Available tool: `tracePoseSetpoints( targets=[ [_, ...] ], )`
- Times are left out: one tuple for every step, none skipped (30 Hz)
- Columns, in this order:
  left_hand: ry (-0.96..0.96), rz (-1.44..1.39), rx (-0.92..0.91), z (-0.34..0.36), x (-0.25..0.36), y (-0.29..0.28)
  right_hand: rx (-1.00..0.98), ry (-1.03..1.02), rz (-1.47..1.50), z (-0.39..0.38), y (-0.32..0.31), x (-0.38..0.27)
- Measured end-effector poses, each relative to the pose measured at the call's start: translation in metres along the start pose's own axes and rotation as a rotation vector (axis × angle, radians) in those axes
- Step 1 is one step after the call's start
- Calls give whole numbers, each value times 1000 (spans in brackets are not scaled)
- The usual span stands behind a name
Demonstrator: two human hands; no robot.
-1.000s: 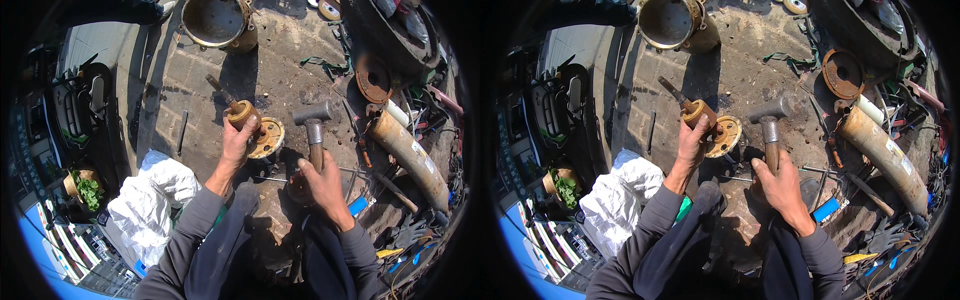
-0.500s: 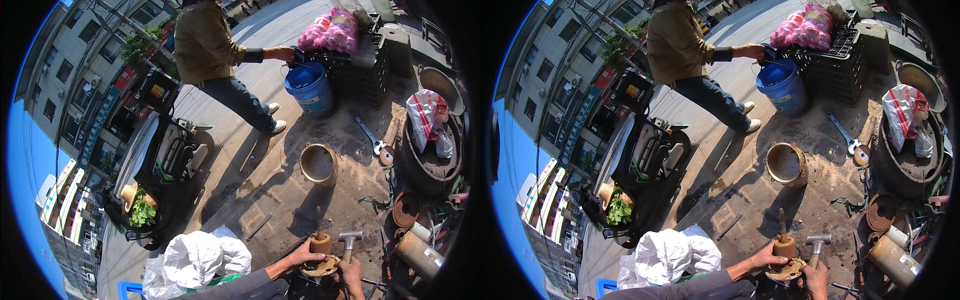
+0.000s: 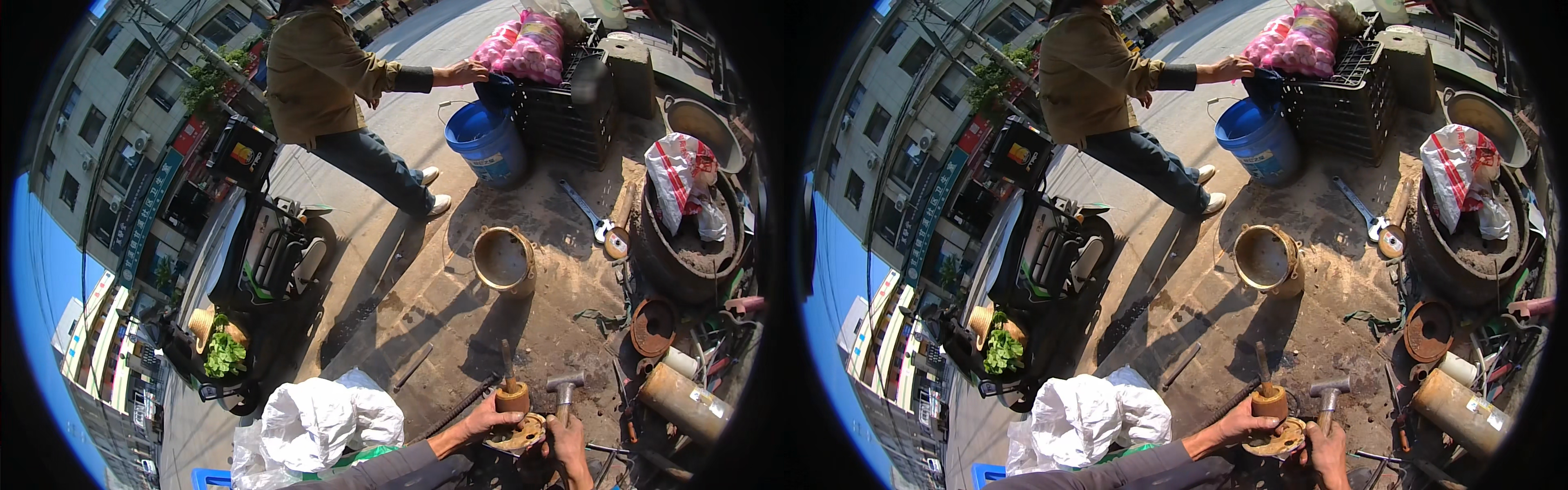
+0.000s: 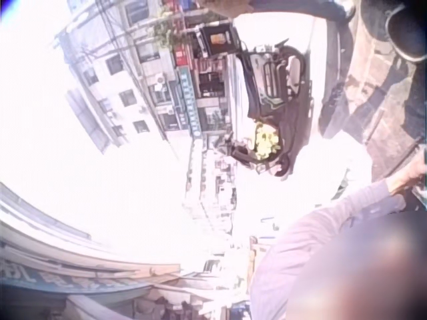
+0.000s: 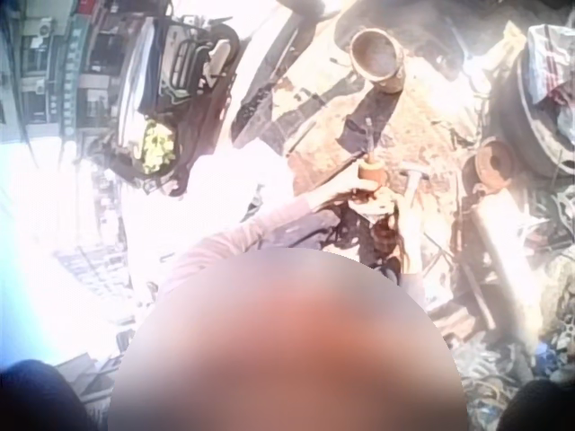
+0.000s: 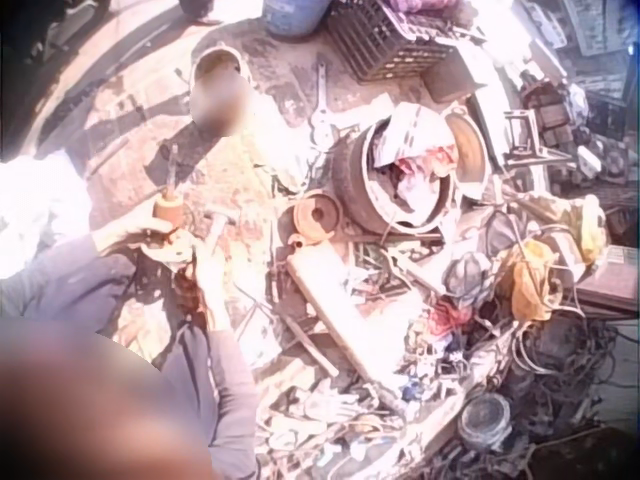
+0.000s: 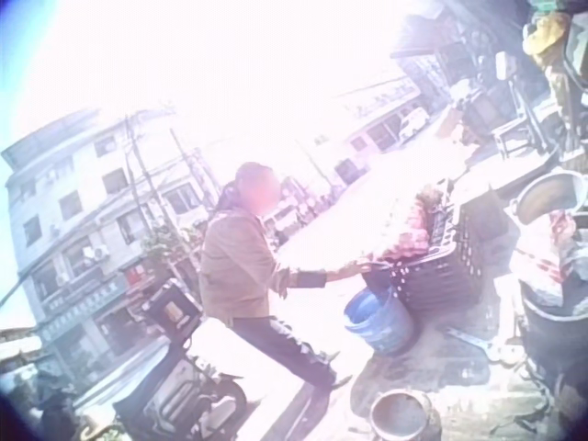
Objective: The person sits on the ground and uses a hammer to separate and disassemble a cylindrical metal component. They remove a circular metal plate and continue to hammer a smaller cylindrical part to extract an inner shaft.
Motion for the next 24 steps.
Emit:
tracePoseSetpoints(
  targets=[
    [12,30,11,1,3,-1,-3,-9,-2,1,0,2],
    [13,48,12,1,4,-1,-6,-17,-3,1,-1,4],
    [5,51,15,2,4,-2,1,-12,-24,2,-2,8],
    [27,65,31,2,6,-3,8,-6,-45,2,-3,10],
    [40,65,47,2,6,-5,23,-3,-62,2,-5,13],
    [52,65,63,2,7,-7,22,-3,-72,2,-6,14],
    [48,67,80,2,5,-9,27,-6,-76,2,-7,15],
    [44,69,97,2,4,-11,26,15,-59,1,-7,17],
    [44,53,103,2,3,-13,43,-4,-108,0,-8,14],
    [52,78,129,1,3,-16,55,1,-138,-3,-8,13],
    [65,84,144,1,4,-19,66,6,-167,-7,-8,11],
    [77,89,160,1,4,-22,98,-65,-277,-13,-8,1],
    [74,101,155,3,5,-23,129,-132,-388,-21,-6,-10],
    [46,127,163,4,4,-26,162,-196,-500,-29,-4,-20],
    [114,178,150,7,11,-26,183,-229,-571,-38,-3,-27],
    [144,207,150,8,14,-27,204,-257,-642,-47,-1,-34],
    [177,245,156,10,18,-29,229,-276,-711,-54,0,-40],
    [132,185,183,12,13,-33,186,-375,-743,-61,6,-50],
    [95,176,185,15,11,-37,149,-452,-773,-64,10,-58],
    [143,175,174,17,15,-38,113,-590,-763,-71,15,-70],
    [117,224,215,19,14,-44,77,-424,-763,-62,13,-63],
    [149,175,211,22,15,-45,68,-358,-704,-58,10,-62],
    [126,153,248,23,13,-50,33,-273,-709,-54,11,-58],
    [98,269,248,27,16,-52,12,-218,-698,-50,11,-56]
  ],
)
Point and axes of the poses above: each hand's wrist, its own z-axis towards the middle knuckle, its own y-axis out of the palm, x = y × z, the point moved 8 cm from there along z, towards the middle knuckle, and after that the axes turned 15 degrees about -x, right-handed, at the moved point
